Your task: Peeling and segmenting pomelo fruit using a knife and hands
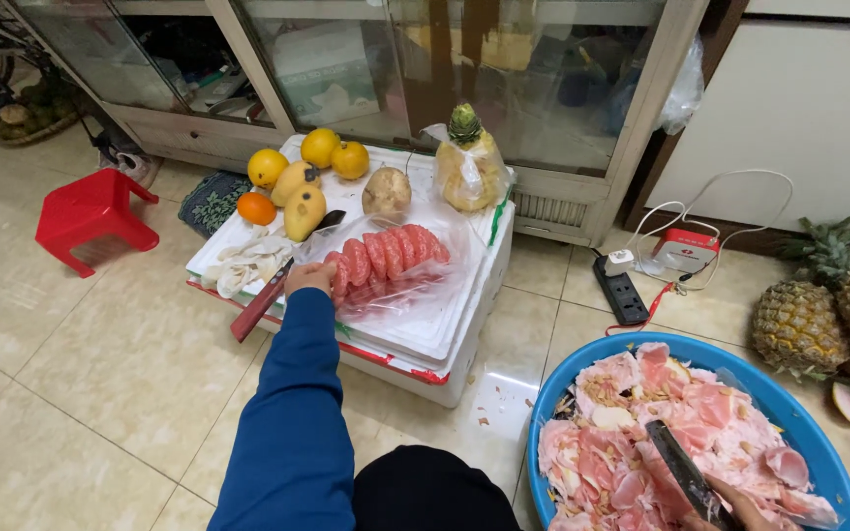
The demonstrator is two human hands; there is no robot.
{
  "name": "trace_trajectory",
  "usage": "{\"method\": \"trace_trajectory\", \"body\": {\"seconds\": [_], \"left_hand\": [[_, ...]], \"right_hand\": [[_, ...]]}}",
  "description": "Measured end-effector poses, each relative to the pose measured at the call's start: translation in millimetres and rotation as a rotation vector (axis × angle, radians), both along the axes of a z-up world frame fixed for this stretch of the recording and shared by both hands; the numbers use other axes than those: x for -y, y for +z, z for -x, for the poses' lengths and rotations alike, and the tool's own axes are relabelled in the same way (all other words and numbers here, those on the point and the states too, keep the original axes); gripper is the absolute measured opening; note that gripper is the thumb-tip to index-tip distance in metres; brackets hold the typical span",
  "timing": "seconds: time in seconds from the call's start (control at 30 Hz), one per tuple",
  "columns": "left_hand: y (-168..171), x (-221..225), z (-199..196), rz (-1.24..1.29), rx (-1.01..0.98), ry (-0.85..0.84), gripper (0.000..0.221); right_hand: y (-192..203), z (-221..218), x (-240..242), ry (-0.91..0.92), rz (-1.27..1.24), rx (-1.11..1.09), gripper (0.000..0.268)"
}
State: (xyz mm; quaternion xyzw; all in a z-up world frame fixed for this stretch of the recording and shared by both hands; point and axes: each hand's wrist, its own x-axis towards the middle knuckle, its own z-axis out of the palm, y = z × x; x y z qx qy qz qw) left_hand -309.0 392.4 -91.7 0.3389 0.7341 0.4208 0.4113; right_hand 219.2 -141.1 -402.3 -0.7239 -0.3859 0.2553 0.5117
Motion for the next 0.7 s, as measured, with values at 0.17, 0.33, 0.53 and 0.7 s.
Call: {"method": "trace_trajectory", "body": {"seconds": [0.17,0.33,0.53,0.7], "left_hand": [[-30,-18,17,-0.048,-0.37,-0.139,0.034],[-42,-32,20,0.062,-0.639,-0.248,0.066],[-53,-34,30,0.025,-0.566,-0.313,0.044],[-35,-12,19,0.07,-0.588,-0.277,0.04]], "right_hand": [[33,11,-1,-0.004,0.073,0.206,0.078],[68,24,-2,-0.02,0.247,0.096,0.074],[112,31,-3,-0.014,0.33,0.083,0.071],[140,23,-7,0.122,0.756,0.231,0.08]]}}
